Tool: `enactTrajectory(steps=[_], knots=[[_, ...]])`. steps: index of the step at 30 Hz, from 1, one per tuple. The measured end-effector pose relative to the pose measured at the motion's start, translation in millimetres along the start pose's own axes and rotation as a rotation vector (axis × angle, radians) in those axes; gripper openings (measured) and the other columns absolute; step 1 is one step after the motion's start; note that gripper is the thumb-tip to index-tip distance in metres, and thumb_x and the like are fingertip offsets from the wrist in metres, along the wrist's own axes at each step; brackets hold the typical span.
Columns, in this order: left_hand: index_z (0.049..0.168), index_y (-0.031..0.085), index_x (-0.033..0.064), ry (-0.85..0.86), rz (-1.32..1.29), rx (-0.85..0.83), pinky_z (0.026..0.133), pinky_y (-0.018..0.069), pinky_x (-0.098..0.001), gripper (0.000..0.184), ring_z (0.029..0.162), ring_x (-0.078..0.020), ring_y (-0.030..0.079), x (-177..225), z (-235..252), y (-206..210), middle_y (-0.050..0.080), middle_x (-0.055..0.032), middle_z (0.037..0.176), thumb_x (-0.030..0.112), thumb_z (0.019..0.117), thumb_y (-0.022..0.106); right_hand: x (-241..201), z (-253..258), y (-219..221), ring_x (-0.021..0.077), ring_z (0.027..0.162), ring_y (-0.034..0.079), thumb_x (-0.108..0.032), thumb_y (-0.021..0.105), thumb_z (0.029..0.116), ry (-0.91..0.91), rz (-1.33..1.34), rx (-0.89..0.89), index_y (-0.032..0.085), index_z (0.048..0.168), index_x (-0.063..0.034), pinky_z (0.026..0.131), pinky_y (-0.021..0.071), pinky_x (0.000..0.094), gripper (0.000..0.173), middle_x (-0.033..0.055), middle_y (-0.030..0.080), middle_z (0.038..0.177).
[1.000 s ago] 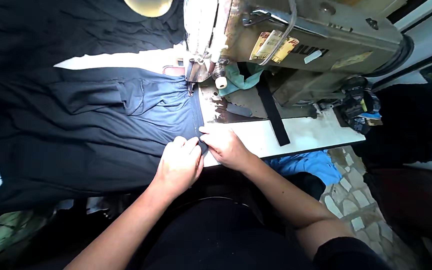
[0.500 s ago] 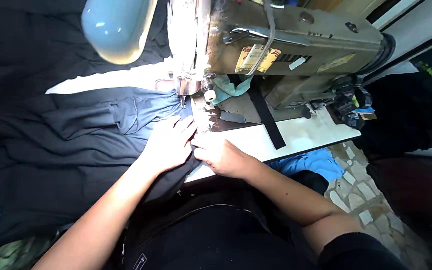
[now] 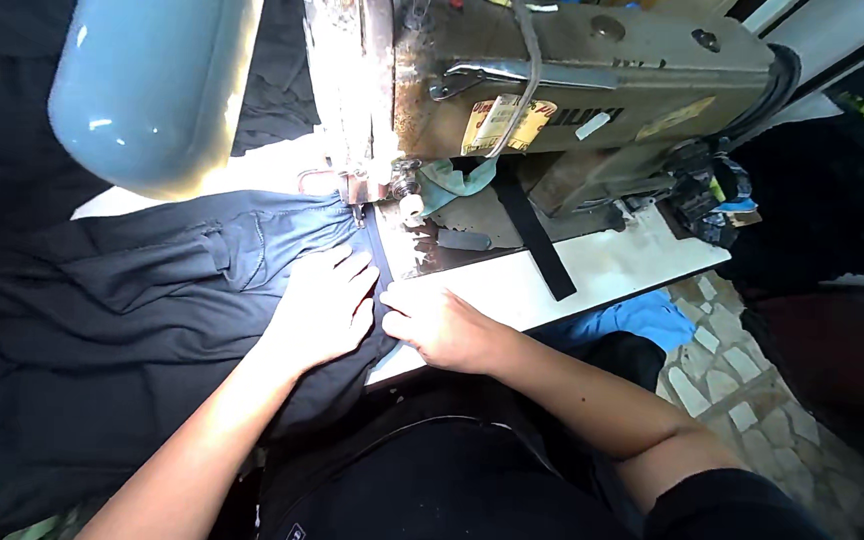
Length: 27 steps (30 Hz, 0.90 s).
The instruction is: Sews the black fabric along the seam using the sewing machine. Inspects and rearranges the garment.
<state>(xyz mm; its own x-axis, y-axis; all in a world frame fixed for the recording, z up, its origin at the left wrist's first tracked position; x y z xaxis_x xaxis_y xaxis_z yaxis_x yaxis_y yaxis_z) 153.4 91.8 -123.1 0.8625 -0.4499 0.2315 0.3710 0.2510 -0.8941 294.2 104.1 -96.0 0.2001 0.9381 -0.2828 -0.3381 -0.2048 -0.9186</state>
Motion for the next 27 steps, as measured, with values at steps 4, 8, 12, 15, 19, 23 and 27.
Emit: enactTrajectory(steps=[4,8,12,15,19,23,27], knots=[[0.111,0.076,0.0026,0.044,-0.009,0.048,0.099,0.0447,-0.0623,0.045,0.12,-0.0442,0.062,-3,-1,-3,0.071,-0.0214,0.118,0.029,0.0942,0.044,0,2,-2,0.0357,0.108,0.071,-0.003,0.058,0.0951,-0.006,-0.002,0.033,0.073,0.092,-0.0038,0.087,0.058,0.0489,0.016,0.019,0.073,0.102],[0.112,0.076,0.0019,0.048,0.0,0.045,0.096,0.0448,-0.0625,0.046,0.116,-0.0446,0.062,-7,4,-4,0.069,-0.0235,0.115,0.028,0.0919,0.043,4,6,-1,0.0337,0.104,0.07,-0.003,0.059,0.0932,-0.023,-0.047,0.067,0.073,0.089,-0.0051,0.084,0.0565,0.0473,0.015,0.0175,0.073,0.101],[0.113,0.075,0.0011,0.039,0.014,0.049,0.097,0.0441,-0.064,0.046,0.115,-0.0465,0.062,-14,11,-4,0.068,-0.0254,0.115,0.027,0.0928,0.043,12,10,2,0.0355,0.11,0.069,-0.006,0.059,0.0933,-0.002,-0.053,0.069,0.072,0.09,-0.0047,0.086,0.056,0.0507,0.013,0.0183,0.073,0.108],[0.113,0.075,0.0011,0.027,0.024,0.053,0.097,0.0455,-0.0635,0.046,0.115,-0.0466,0.063,-19,18,-4,0.069,-0.0249,0.115,0.028,0.0952,0.043,19,14,3,0.0368,0.114,0.066,-0.005,0.062,0.0896,0.025,-0.06,0.027,0.072,0.094,-0.0054,0.092,0.053,0.0528,0.011,0.0185,0.071,0.11],[0.114,0.074,-0.0005,0.003,0.016,0.035,0.096,0.0446,-0.0655,0.045,0.115,-0.0481,0.062,-26,26,-4,0.068,-0.0266,0.116,0.028,0.0953,0.044,27,21,5,0.0353,0.111,0.067,-0.005,0.065,0.0888,0.038,-0.086,0.06,0.072,0.094,-0.0048,0.092,0.0521,0.0523,0.009,0.0174,0.071,0.108],[0.117,0.073,-0.0009,-0.018,0.023,0.022,0.097,0.0436,-0.066,0.049,0.116,-0.0484,0.062,-33,31,-3,0.067,-0.0275,0.12,0.03,0.0965,0.042,37,26,6,0.0386,0.119,0.064,-0.004,0.062,0.0917,0.076,-0.014,0.043,0.074,0.107,-0.0035,0.103,0.0476,0.0557,0.019,0.02,0.071,0.119],[0.119,0.072,0.0006,-0.062,0.015,-0.015,0.102,0.0389,-0.0686,0.053,0.127,-0.0509,0.056,-39,32,0,0.062,-0.0288,0.132,0.037,0.096,0.04,60,25,-15,0.0332,0.103,0.07,0.0,0.063,0.0909,0.232,0.227,0.184,0.074,0.101,0.004,0.096,0.0522,0.0511,0.015,0.019,0.073,0.102]])
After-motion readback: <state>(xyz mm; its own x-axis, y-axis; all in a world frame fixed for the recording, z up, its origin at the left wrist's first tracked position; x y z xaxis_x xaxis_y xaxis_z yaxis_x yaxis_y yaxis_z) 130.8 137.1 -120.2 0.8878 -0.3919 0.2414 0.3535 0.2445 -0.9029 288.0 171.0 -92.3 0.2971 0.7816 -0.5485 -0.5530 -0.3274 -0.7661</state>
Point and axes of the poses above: each hand's wrist, its own z-axis towards the middle knuckle, its own y-axis out of the palm, x = y × z, the point moved 6 cm from there along z, towards the middle knuckle
